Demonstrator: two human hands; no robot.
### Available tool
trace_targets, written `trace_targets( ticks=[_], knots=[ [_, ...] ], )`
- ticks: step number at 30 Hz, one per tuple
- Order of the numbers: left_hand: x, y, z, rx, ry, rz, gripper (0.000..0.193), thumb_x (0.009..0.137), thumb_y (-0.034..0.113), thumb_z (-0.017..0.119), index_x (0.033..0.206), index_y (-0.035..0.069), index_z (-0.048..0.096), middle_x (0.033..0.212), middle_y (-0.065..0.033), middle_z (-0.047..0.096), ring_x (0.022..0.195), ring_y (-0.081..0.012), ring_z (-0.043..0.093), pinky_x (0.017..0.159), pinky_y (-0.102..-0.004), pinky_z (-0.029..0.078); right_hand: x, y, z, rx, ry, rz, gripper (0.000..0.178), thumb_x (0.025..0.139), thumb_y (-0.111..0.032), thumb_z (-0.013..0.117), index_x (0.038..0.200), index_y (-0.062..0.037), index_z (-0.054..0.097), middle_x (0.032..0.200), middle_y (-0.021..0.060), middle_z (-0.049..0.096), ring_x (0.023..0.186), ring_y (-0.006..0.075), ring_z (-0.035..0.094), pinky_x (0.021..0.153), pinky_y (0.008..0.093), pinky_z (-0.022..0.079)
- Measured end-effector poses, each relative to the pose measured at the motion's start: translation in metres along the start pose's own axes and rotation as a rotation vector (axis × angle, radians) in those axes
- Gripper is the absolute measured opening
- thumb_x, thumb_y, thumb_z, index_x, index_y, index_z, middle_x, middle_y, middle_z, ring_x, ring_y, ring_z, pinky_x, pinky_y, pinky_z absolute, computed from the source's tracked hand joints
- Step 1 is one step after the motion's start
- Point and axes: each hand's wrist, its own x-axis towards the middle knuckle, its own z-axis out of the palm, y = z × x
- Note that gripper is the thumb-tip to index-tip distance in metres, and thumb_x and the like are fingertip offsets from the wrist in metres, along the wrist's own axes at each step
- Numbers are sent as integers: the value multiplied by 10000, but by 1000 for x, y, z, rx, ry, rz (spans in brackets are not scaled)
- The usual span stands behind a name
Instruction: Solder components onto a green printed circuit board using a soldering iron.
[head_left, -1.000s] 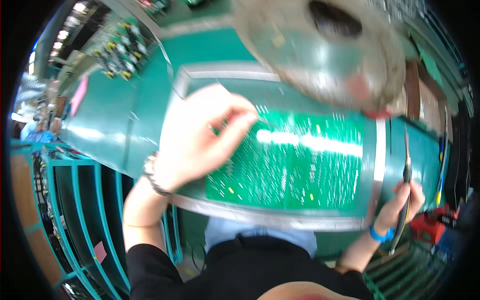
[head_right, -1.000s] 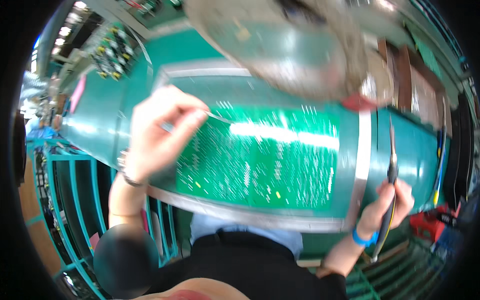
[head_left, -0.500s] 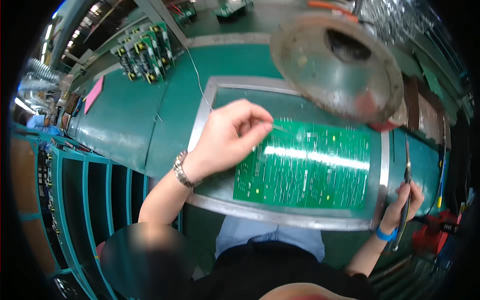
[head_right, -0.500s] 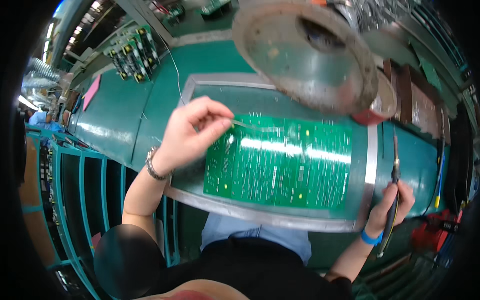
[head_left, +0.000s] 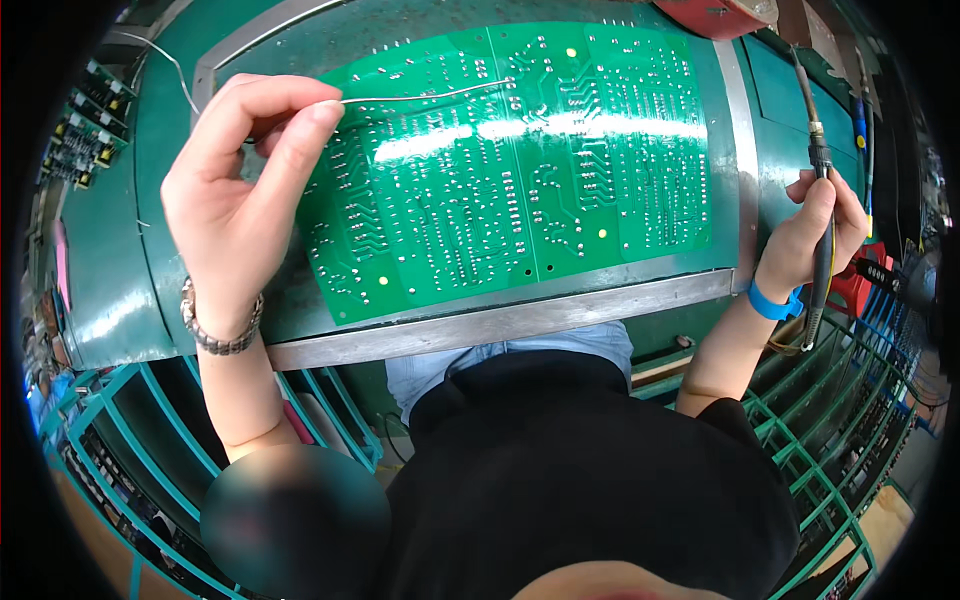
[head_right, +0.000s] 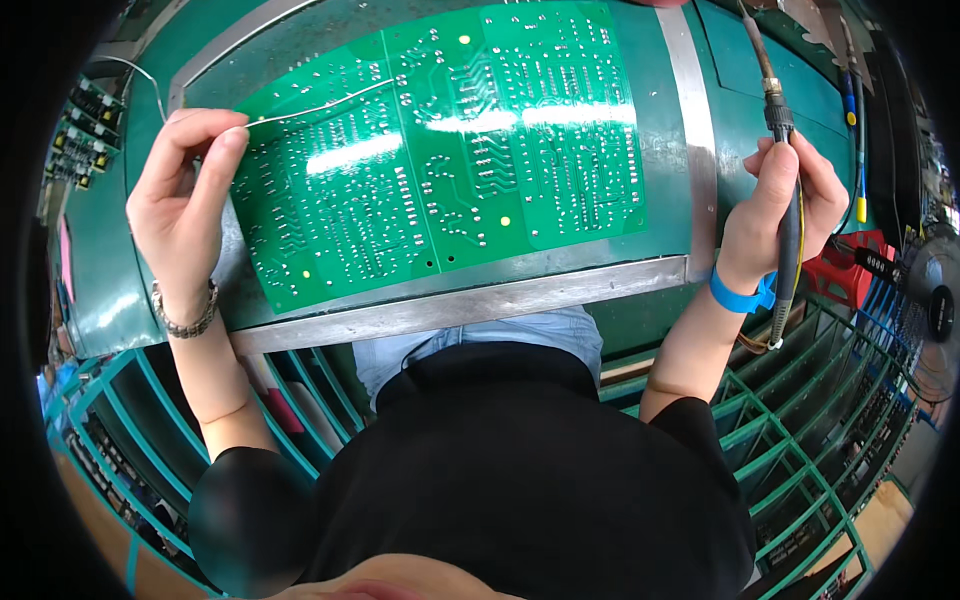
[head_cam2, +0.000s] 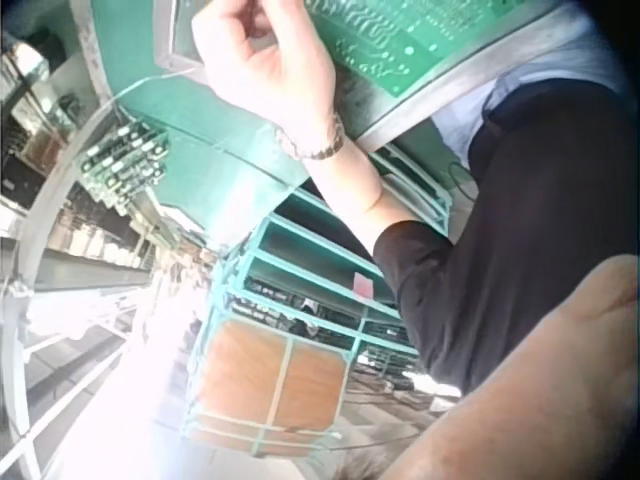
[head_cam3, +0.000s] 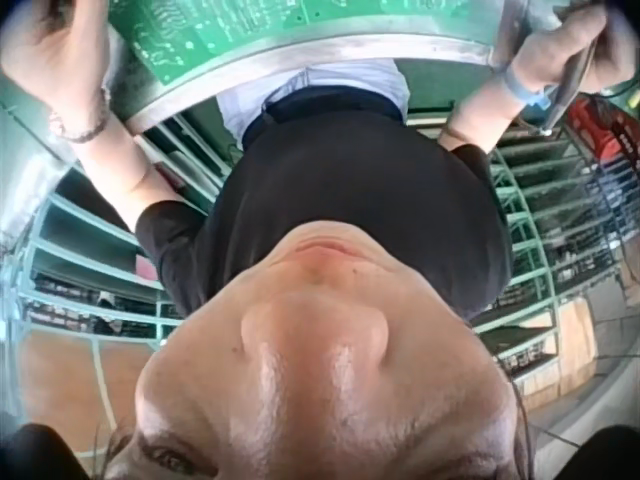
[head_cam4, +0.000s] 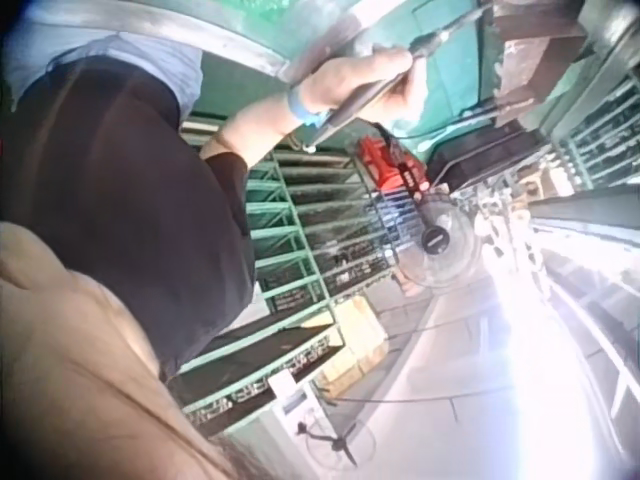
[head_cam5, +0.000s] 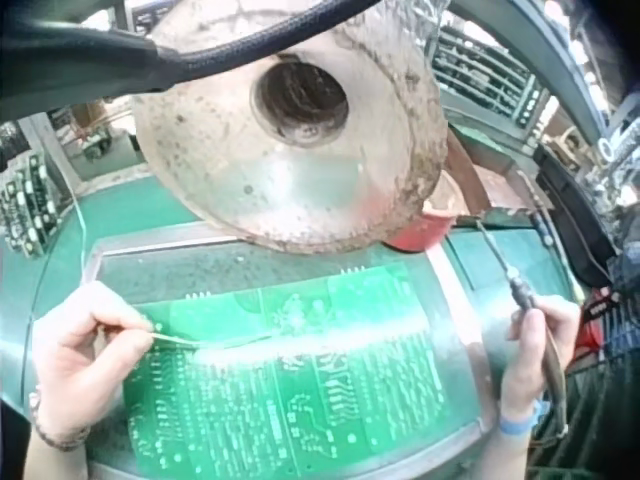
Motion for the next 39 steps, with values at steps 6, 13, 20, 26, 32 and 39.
trace_targets(
  ticks=[6,13,20,26,32,39],
  knots=[
    [-4,5,6,-30,89,-52,99,776,-10,605,874,-24,592,811,-18,569,685,-46,472,611,-161,373,-1,6,-4,16,19,9,182,827,-109,561,940,11,485,743,142,596,569,137,541,545,236,456],
    [-1,2,5,48,62,1,90,770,-20,607,859,-20,593,801,-21,571,664,-46,459,586,-158,356,0,7,-7,4,-1,-36,190,827,-130,565,938,0,483,733,139,596,549,143,538,531,241,449],
    [-1,1,4,67,92,4,91,760,-28,611,849,-17,596,787,-27,570,663,-56,456,584,-161,351,1,9,-8,13,-40,-80,206,835,-159,550,953,-8,474,727,141,577,537,146,527,524,244,443],
    [1,2,5,91,87,6,98,746,-28,623,841,-14,602,780,-28,569,666,-64,457,581,-167,351,2,9,-8,16,-41,-69,195,829,-146,544,950,-9,477,723,144,571,531,146,518,513,242,432],
    [0,2,5,98,82,15,96,739,-34,627,830,-14,604,778,-30,571,660,-70,457,574,-174,353,1,8,-8,2,-46,-71,199,831,-156,542,950,-10,477,715,145,567,527,148,517,501,236,430],
    [0,3,1,150,-20,67,88,794,-68,544,879,-54,561,863,-68,533,777,-108,472,668,-187,376,0,8,-6,-10,-27,-69,219,835,-181,549,946,-8,474,702,148,564,523,150,515,490,226,426]
  ],
)
